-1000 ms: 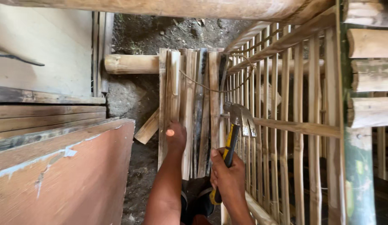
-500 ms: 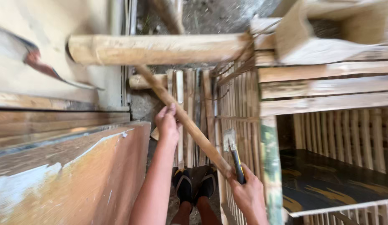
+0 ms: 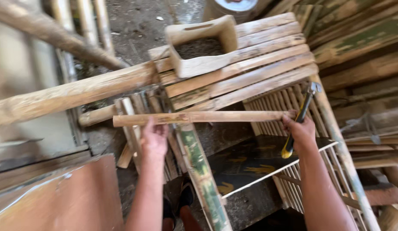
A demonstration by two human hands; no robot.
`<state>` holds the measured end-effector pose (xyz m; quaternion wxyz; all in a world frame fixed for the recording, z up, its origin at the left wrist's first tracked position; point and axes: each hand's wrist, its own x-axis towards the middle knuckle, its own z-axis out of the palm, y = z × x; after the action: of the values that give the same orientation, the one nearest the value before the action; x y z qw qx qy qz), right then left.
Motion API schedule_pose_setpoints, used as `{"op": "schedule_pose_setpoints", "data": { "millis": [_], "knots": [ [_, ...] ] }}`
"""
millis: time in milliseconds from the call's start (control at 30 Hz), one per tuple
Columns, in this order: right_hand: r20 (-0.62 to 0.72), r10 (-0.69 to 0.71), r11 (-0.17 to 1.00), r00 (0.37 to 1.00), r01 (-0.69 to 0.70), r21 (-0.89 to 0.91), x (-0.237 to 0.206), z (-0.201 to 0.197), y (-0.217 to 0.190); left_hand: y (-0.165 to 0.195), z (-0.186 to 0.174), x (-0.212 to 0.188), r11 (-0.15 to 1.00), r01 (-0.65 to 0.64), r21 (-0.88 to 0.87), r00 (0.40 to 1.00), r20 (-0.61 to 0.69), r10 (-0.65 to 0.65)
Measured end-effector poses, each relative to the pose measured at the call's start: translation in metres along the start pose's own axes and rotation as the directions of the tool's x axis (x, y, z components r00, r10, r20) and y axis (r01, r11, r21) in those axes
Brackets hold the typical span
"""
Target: The person assembles a bamboo frame by hammering nails into bamboo slats. They repeatedly pick up nails from a container and drive them into the joints using a hammer.
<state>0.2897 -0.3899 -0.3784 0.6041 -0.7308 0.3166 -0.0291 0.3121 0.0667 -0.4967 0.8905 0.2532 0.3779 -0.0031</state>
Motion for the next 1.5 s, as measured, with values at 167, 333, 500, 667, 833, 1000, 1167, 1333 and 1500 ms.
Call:
{"op": "schedule_pose_setpoints", "data": {
  "millis": [167,333,500,667,833,1000,1167,1333,1500],
  "knots": [
    [-0.100,0.066,0.988,0.993,-0.050,0.149,0.089,-0.045,-0.002,0.011,0.033,-0.017,0.908,-0.234,0.346,0.960,-0.064,0.272],
    [-0.265,0.109,0.947,0.958,-0.019,0.320,0.155,-0.049,-0.013,-0.027,0.044,-0.094,-0.013,-0.394,0.919,0.786,0.345,0.513],
    [-0.332,0.027,0.993,0.943,0.011,0.114,0.182,-0.050,-0.009,-0.040,0.054,-0.119,-0.640,-0.351,0.683,0.697,0.648,0.309],
    [-0.324,-0.108,0.992,0.940,0.123,0.026,0.189,-0.050,0.013,-0.009,0.056,-0.116,-0.467,-0.481,0.742,0.778,0.607,0.162],
    [-0.331,-0.169,0.985,0.928,0.167,-0.033,0.196,-0.054,0.024,0.007,0.062,-0.113,-0.381,-0.501,0.777,0.783,0.595,0.183],
    [-0.306,-0.067,0.998,0.950,0.061,-0.031,0.199,-0.061,0.032,0.004,0.072,-0.121,-0.567,-0.507,0.650,0.714,0.684,0.146],
    [-0.315,-0.107,0.992,0.943,0.080,-0.096,0.205,-0.065,0.040,-0.008,0.110,-0.128,-0.699,-0.492,0.520,0.578,0.795,0.184],
    [-0.291,-0.096,0.993,0.952,0.073,-0.088,0.200,-0.062,0.032,-0.024,0.231,-0.044,-0.513,-0.772,0.376,0.255,0.922,0.292],
    [-0.289,-0.082,0.992,0.954,0.049,-0.119,0.187,-0.055,0.012,-0.017,0.329,0.067,-0.581,-0.239,0.778,0.905,0.395,0.158]
  ]
}}
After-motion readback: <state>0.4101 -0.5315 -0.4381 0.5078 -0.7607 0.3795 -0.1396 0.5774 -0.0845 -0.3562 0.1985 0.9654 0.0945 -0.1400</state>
